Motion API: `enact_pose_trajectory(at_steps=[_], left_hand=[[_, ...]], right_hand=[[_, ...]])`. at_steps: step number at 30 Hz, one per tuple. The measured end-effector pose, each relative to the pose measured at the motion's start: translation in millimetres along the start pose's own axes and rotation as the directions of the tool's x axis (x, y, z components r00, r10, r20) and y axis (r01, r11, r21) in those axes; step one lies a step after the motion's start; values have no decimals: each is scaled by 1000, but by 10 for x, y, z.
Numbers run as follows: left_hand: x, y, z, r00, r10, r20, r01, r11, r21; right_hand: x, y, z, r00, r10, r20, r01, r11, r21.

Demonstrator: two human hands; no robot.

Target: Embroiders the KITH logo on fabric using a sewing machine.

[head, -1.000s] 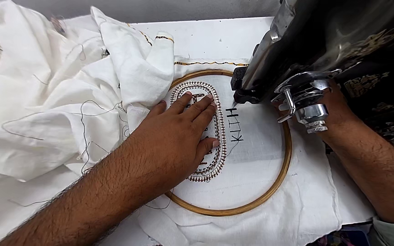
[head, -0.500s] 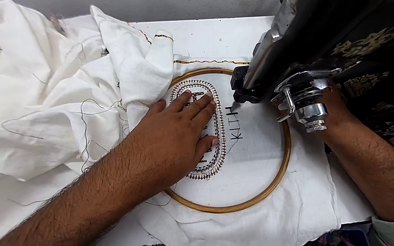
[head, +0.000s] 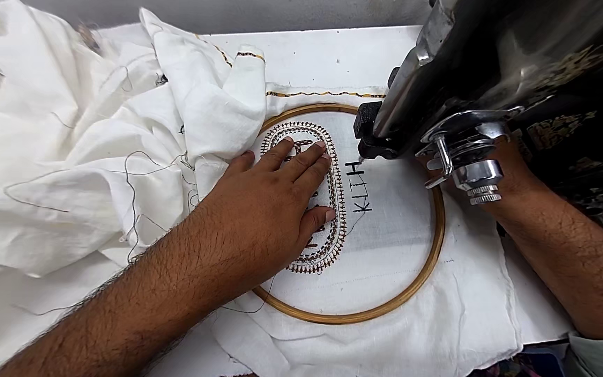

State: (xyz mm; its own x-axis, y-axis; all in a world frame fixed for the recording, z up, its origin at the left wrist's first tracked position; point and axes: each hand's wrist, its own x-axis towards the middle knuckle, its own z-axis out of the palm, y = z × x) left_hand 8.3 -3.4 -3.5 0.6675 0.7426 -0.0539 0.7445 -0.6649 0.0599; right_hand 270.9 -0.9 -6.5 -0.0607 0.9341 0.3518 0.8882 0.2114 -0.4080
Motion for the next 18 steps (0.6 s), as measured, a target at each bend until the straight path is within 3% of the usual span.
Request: enact_pose_trajectory(at_steps=[18], left_hand=[[8, 5, 20, 1000, 1, -29, -1, 1000, -4]], right_hand=[[5, -32, -53, 999, -8, 36, 9, 1000, -21]])
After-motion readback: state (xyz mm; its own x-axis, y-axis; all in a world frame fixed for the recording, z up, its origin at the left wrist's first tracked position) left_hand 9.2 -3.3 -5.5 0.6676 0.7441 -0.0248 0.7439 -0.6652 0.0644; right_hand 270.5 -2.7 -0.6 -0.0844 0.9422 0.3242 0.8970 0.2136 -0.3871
